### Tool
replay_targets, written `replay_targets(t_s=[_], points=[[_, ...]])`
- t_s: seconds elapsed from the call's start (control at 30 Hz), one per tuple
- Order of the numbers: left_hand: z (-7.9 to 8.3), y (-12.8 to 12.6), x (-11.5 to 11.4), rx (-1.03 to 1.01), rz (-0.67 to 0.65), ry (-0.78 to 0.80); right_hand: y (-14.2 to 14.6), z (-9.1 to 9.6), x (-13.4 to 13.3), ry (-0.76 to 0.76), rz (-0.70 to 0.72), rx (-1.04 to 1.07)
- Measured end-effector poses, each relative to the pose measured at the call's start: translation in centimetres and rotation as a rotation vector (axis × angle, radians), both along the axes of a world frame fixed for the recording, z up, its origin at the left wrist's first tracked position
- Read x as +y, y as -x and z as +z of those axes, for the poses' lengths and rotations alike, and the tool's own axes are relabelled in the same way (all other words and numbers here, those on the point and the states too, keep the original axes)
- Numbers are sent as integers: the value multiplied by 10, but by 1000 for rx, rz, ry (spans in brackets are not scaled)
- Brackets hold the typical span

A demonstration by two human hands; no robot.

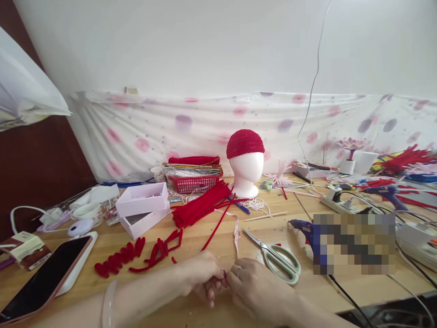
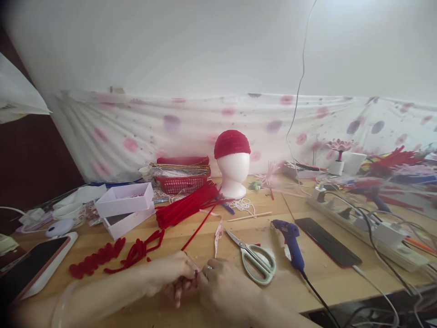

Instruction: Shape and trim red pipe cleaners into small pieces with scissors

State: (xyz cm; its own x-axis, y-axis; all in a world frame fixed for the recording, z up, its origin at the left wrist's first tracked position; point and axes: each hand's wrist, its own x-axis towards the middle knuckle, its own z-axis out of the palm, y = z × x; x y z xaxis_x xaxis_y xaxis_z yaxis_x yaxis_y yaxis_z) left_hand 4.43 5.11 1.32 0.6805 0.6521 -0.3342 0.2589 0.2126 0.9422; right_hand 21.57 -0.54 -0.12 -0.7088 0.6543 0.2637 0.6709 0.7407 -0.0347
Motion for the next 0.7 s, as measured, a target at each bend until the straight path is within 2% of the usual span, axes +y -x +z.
replay_targets(t_s=[0.03,0.07,0.1,0.17,0.23,0.27,0.3,0.33,0.4,0.47,0.5,0.57,0.6,0.63,0.7], points=[[2,1,-1,33,7,-90,-2,1,1,94,-48,94],[3,3,-3,89,8,-264,-4,1,3,212,-106,229],[4,5,-5,147,-5,-513,-5,2,5,362,-167,413],[4,9,-6,221,-93,-1223,-6,1,8,697,-255,813],[5,14,-5,196,-198,-1858,-4,-1,8,931,-302,1089],[6,16,-4,158,-223,-2052,-3,-2,8,1006,-313,1164],[7,18,-2,123,-238,-2182,-2,-2,6,1095,-316,1214],[9,20,-1,100,-245,-2263,-1,-2,4,1208,-306,1264],[13,21,1,74,-272,-2342,-1,-1,0,1543,-244,1403],[15,21,2,54,-310,-2365,-1,2,-3,1843,-148,1500],[15,20,1,57,-329,-2343,-1,2,-4,1911,-111,1519],[15,17,-1,98,-340,-2220,-1,3,-2,1941,-98,1529],[14,16,-3,127,-329,-2124,0,3,0,1908,-122,1521],[14,13,-5,158,-316,-2017,0,3,1,1822,-160,1507],[16,9,-10,212,-282,-1798,2,4,5,1552,-245,1469]])
